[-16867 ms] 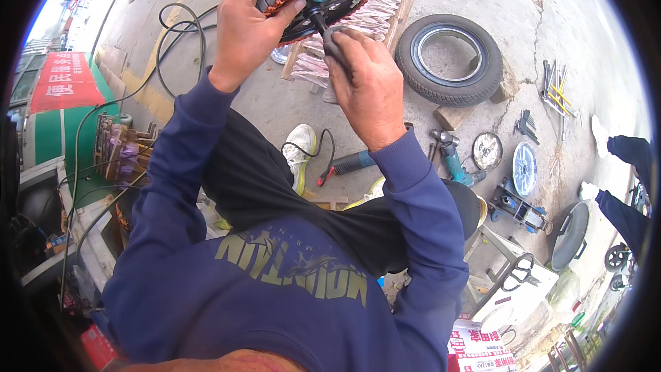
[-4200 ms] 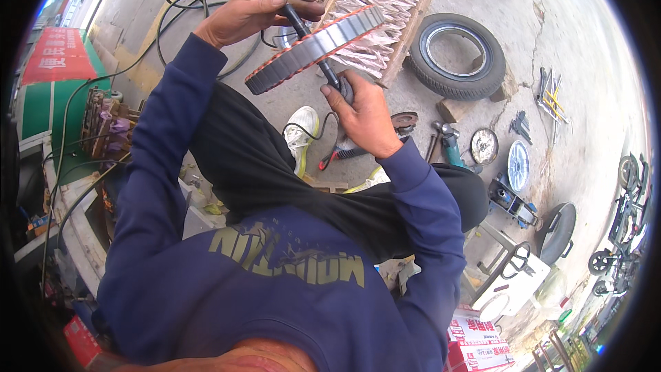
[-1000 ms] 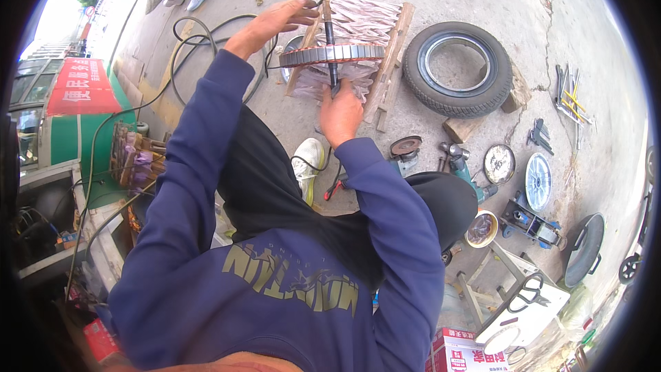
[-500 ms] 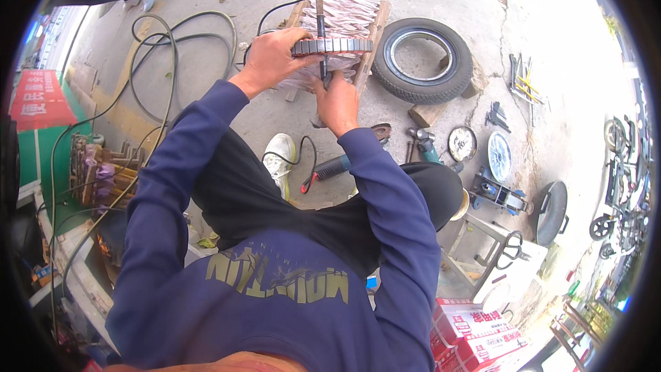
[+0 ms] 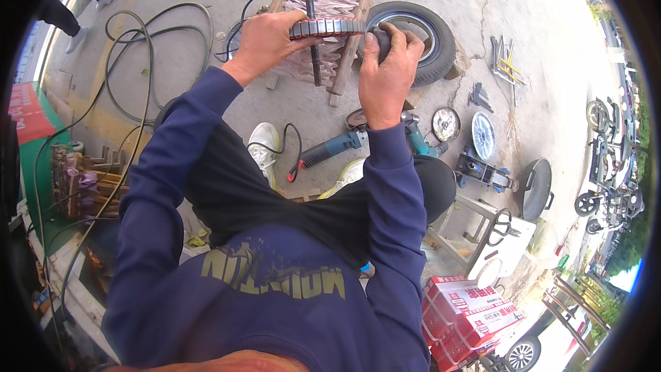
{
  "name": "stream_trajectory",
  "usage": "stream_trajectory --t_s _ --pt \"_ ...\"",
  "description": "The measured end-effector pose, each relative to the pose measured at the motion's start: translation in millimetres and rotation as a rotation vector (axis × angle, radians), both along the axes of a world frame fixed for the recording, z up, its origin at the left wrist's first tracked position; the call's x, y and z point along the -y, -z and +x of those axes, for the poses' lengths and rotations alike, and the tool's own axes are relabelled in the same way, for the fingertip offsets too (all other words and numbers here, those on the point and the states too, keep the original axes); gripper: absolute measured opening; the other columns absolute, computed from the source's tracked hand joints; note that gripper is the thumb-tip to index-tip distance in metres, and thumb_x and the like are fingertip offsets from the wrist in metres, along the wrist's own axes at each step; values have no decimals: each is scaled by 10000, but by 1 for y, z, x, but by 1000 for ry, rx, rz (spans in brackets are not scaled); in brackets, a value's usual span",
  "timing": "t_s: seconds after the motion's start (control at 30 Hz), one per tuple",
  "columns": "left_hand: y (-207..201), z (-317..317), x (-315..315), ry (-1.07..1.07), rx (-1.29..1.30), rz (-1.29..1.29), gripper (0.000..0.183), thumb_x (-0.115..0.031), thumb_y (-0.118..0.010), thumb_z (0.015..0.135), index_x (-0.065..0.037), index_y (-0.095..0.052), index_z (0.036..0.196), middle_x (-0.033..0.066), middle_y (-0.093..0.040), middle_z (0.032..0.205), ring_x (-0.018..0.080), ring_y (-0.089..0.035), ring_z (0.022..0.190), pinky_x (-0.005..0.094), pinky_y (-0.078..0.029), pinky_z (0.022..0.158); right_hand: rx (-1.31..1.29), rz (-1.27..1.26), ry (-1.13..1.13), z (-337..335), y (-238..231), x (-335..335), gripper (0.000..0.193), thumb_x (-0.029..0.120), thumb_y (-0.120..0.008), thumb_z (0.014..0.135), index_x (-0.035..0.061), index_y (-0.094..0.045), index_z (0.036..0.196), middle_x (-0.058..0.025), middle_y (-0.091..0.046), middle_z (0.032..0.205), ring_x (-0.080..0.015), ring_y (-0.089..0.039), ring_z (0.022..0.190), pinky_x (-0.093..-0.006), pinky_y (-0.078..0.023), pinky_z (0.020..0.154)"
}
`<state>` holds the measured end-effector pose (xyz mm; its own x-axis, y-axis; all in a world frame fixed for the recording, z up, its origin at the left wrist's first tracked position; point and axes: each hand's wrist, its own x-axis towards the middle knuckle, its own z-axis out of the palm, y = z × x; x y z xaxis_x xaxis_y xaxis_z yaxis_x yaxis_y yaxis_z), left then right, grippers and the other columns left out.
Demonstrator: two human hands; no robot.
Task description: The person removes a grinding disc from an angle grinder and replaces it with a new one. They then use the angle grinder to grind the copper windings on a motor stator, followed by manual cleaning of the windings with a cloth.
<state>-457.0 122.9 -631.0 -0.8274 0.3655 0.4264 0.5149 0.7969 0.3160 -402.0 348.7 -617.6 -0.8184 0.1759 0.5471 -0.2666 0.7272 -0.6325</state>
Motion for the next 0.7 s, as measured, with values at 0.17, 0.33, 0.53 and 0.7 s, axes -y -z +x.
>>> stream_trajectory --t_s 0.17,0.33,0.53,0.7 --pt "-9 -4 -4 -41 51 -18 409 -499 -832 815 -137 -735 977 100 -723 777 336 -714 729 426 -554 621 -32 -235 -26 -20 -2 29 366 167 -804 892 2 -688 1197 -197 -676 1115 -351 -678 1003 -419 -548 869" --pt "2 -8 2 -34 3 28 382 -488 -838 814 -152 -738 967 110 -721 767 345 -710 726 430 -553 621 -246 159 -128 -13 8 69 300 193 -790 876 72 -718 1140 -131 -649 1113 -320 -635 989 -411 -555 811" --pt "-13 -4 -3 -58 62 -42 392 -498 -836 822 -152 -737 976 106 -724 760 338 -712 717 425 -547 603 46 -223 9 -40 9 29 160 137 -724 942 33 -756 1059 -164 -677 1044 -338 -670 952 -416 -550 789" --pt "-3 -13 2 -10 16 40 382 -494 -839 822 -155 -734 961 115 -716 745 346 -700 687 426 -540 598 -216 134 -136 -17 7 77 196 176 -771 889 120 -732 1072 -124 -653 1091 -305 -645 1019 -413 -565 798"
